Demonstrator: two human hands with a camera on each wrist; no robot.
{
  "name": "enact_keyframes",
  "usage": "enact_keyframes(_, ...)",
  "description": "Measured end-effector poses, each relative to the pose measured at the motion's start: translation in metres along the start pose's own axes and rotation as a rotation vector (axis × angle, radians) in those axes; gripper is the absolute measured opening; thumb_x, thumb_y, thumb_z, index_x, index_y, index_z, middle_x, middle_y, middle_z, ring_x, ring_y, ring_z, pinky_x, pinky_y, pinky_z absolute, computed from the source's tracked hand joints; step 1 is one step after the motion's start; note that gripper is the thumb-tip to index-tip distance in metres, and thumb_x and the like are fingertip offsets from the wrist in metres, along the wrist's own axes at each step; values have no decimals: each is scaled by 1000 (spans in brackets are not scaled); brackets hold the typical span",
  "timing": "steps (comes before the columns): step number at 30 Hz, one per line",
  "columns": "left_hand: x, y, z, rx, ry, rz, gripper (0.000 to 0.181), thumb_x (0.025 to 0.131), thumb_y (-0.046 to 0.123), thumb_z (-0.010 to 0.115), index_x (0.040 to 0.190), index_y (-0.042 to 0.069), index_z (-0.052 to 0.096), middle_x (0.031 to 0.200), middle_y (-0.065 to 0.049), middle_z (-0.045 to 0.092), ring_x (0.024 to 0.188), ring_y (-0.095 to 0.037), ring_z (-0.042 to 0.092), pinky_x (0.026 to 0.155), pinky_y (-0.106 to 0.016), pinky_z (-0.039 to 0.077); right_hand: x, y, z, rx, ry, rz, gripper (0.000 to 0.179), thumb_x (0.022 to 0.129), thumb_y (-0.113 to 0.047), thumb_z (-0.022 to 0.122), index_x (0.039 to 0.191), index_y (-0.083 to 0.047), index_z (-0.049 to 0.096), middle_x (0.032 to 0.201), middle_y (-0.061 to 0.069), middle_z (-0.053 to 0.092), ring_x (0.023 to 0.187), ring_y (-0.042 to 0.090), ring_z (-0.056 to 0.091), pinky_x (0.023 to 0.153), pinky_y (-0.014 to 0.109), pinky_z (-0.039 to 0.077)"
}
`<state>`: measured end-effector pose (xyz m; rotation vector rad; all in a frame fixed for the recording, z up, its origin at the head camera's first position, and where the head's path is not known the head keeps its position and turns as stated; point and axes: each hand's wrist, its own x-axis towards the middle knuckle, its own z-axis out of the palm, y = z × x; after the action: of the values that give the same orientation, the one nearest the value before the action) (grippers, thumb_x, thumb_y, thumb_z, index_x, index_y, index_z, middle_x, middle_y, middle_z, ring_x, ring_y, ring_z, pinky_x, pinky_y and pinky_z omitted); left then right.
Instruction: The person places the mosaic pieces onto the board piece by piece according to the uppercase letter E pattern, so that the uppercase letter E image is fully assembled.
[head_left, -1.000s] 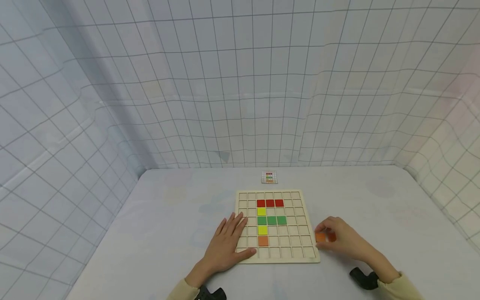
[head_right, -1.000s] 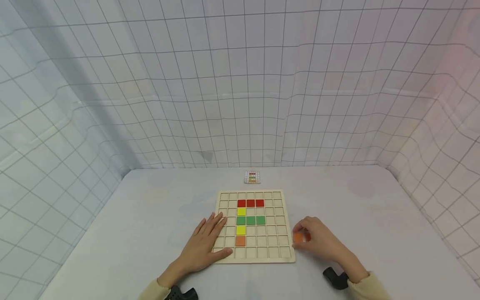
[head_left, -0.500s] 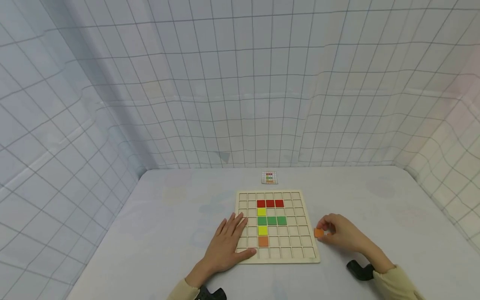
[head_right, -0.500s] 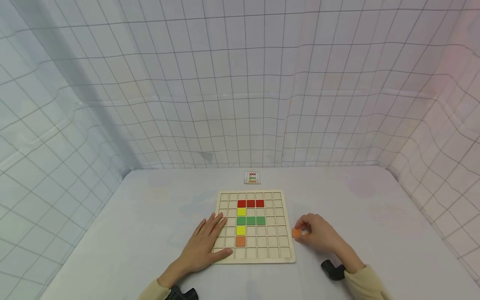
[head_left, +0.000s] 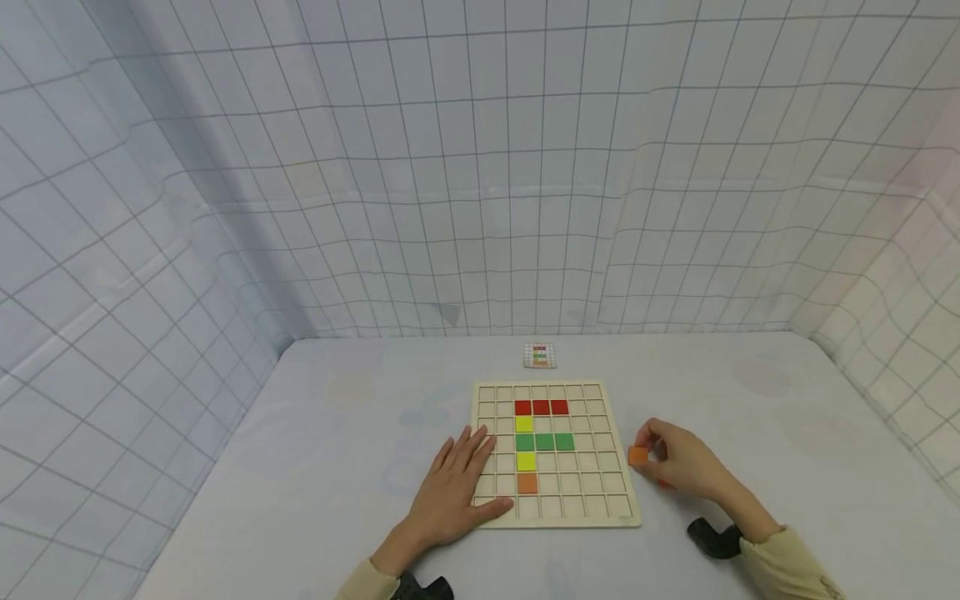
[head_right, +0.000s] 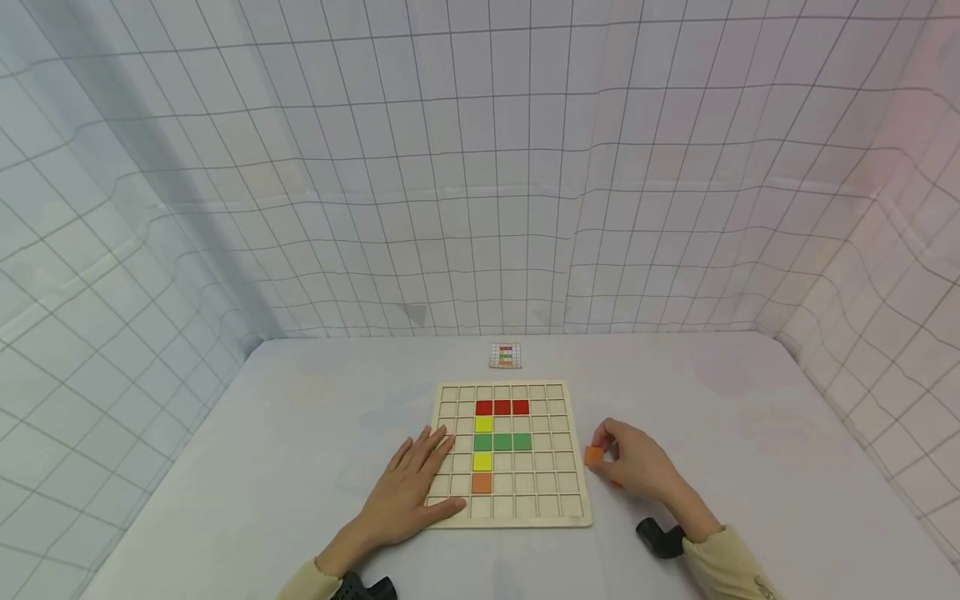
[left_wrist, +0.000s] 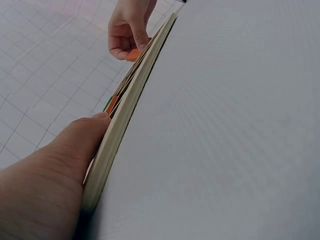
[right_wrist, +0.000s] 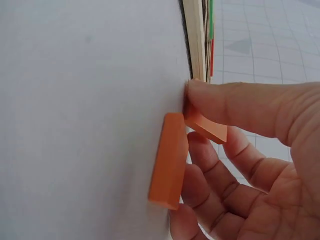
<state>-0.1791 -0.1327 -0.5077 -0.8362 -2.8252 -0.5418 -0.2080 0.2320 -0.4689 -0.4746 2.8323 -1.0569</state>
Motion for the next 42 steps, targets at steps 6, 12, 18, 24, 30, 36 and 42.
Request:
enact_keyframes(6,0,0,0,-4,-18,-12,88,88,68,44,151,10,26,156,-7,20,143,-25,9,112,-46,7,0,-2,3,-17,68,-47,22,82,-21,76,88,-13,57,75,-6,53,64,9,46,52,24,39)
enact_keyframes(12,-1,1,-1,-5,-14,-12,88,88,68,44,151,10,26,156,-7,20,143,-25,9,113,-46,7,2,-8,6,24,151,-93,19,82,-10,75,90,-11,58,69,-6,50,57,7,44,48,23,38)
enact_keyframes(18,-1,1,-1,-14,-37,-30,88,88,69,42,152,12,23,157,-6,17,143,-22,6,113,-43,3,8,-21,16,109,169,-150,17,80,-3,75,89,-10,62,72,-6,53,60,6,49,50,22,43)
enact_keyframes(24,-1,1,-1,-10,-46,-34,88,88,70,41,152,12,23,157,-5,16,143,-21,4,113,-41,1,12,-40,30,220,41,-234,15,81,-7,76,87,-12,64,76,-6,56,65,8,53,55,22,46)
enact_keyframes(30,0,1,0,-2,-35,-30,88,88,70,41,152,12,24,157,-5,17,143,-22,5,113,-43,3,12,-58,44,279,-95,-271,13,81,-9,76,89,-13,68,80,-6,59,67,8,55,60,22,49)
enact_keyframes(36,0,1,0,10,-4,-13,88,88,69,43,151,9,27,155,-8,22,143,-25,10,112,-47,8,14,-68,53,273,-161,-267,10,83,-8,74,90,-14,70,81,-8,61,69,7,56,61,23,50)
enact_keyframes(42,0,2,-1,9,-1,-12,88,88,69,43,151,9,28,155,-8,22,143,-26,10,112,-47,9,18,-74,58,233,-153,-279,7,84,-9,73,88,-14,70,77,-10,60,68,6,55,60,23,49)
